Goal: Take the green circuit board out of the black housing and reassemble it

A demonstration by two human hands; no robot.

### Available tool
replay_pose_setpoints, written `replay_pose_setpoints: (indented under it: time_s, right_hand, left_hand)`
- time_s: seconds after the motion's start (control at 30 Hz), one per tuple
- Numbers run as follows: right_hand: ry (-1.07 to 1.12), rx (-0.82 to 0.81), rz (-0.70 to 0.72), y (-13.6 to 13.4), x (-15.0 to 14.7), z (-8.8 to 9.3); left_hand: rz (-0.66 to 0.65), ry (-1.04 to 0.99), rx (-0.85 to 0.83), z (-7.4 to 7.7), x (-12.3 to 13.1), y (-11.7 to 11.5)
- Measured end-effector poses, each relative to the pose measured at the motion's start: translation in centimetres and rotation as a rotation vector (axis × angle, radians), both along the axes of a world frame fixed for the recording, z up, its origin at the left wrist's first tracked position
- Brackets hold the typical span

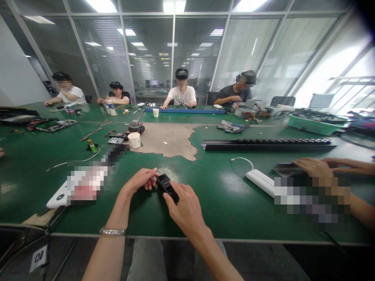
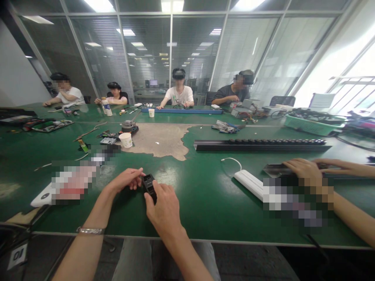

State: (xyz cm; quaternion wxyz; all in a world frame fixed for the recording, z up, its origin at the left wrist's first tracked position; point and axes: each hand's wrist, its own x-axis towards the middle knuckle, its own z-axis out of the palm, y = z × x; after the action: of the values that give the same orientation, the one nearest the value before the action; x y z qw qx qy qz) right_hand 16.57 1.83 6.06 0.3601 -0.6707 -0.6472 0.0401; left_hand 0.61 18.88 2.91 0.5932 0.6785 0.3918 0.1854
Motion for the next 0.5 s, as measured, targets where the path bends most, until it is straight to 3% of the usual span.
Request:
replay_pose_setpoints:
  time_s: [0.27, 0.5]
  right_hand:
    - [-0.088, -0.099, 0.008, -1.0, -0.5, -1.2]
    - [-0.091, -0.107, -0.008, -1.0, -0.4, -0.8]
  left_hand:
    - [-0.048, 0.015, 0.045, 0.1, -0.1, -0.2]
    - [-0.077, 0.028, 0.065, 0.0, 0.2, -0.2]
